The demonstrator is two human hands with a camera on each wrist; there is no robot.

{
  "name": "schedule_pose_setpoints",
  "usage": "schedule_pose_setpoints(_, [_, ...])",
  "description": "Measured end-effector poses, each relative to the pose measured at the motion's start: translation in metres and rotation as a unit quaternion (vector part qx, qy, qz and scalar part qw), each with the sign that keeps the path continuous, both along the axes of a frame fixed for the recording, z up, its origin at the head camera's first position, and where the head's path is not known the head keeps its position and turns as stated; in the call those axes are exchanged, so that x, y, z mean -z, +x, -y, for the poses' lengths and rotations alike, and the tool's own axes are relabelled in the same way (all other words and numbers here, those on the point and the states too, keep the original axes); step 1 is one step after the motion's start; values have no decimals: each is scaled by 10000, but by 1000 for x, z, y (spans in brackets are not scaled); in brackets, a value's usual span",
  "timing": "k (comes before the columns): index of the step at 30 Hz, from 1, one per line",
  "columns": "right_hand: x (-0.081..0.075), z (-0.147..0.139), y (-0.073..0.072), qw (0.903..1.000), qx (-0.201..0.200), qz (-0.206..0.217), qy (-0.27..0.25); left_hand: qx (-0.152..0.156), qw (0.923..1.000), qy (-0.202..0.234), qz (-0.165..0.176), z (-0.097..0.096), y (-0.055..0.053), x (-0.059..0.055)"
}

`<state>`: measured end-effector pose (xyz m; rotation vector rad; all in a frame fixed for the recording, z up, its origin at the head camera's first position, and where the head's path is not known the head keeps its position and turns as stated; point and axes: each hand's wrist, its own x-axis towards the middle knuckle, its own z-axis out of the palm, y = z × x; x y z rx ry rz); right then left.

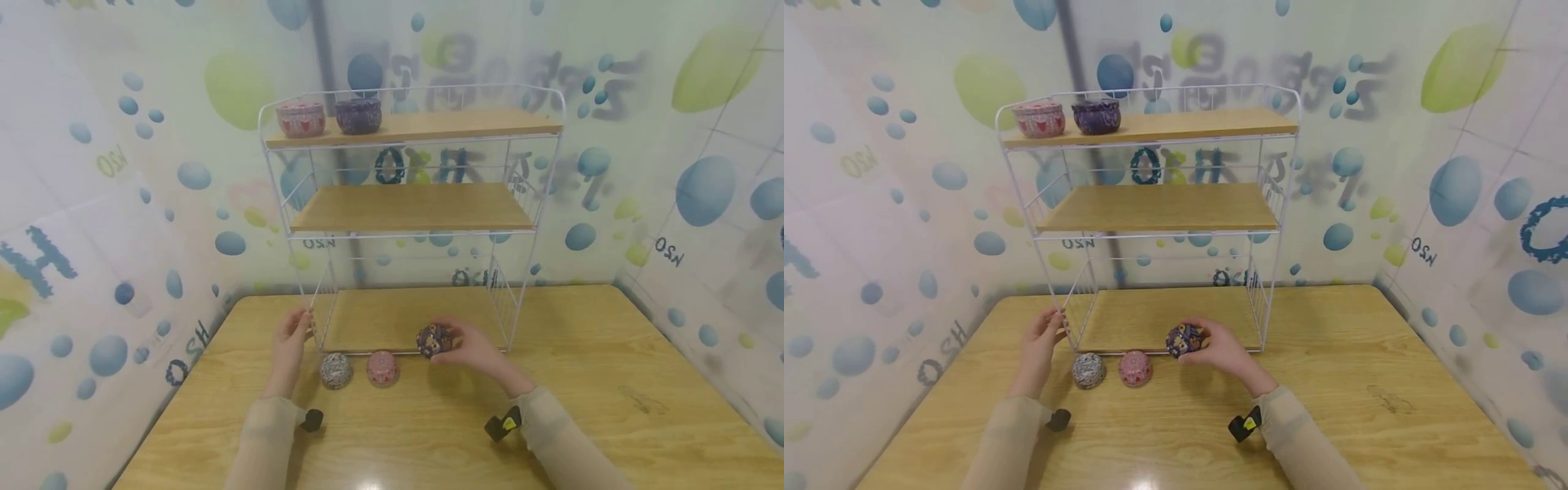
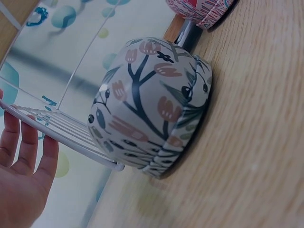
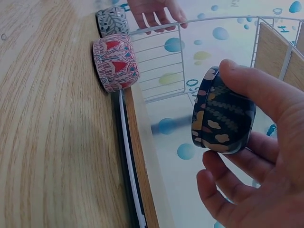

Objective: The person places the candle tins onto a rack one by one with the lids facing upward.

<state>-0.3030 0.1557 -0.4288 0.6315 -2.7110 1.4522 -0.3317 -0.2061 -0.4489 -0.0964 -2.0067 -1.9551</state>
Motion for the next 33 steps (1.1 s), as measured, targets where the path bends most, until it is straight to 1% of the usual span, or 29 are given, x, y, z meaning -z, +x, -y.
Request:
schedule_pose_setpoints(4, [-3, 0, 2, 10000, -5, -80, 2, 75, 9999, 72, 123, 1, 0, 1])
schedule_pose_setpoints(7, [-4, 0, 2, 9999, -23, -110, -25, 103, 9996, 149, 227, 1, 2, -2])
schedule_pose_setpoints(12, [-5, 0, 2, 9999, -12, -58, -100, 117, 9995, 36, 292, -5, 16, -20])
schedule_pose_setpoints(14, [-5, 0, 2, 9999, -1, -46, -134, 121, 9996, 5, 264, -8, 20, -26])
schedule_pose_setpoints(18, [-4, 0, 2, 9998, 42, -14, -210, 120, 9996, 45, 239, -10, 21, -28])
schedule_pose_setpoints(25, [-3, 1, 2, 9995, 95, 85, -286, 138, 9998, 26, 159, -10, 21, -28])
schedule_pose_setpoints(29, [-4, 0, 2, 9994, 53, 107, -339, 139, 9997, 56, 183, -11, 22, -29])
schedule_pose_setpoints(33, [-5, 0, 3, 9993, -42, 43, -370, 133, 9996, 38, 237, -11, 23, -30])
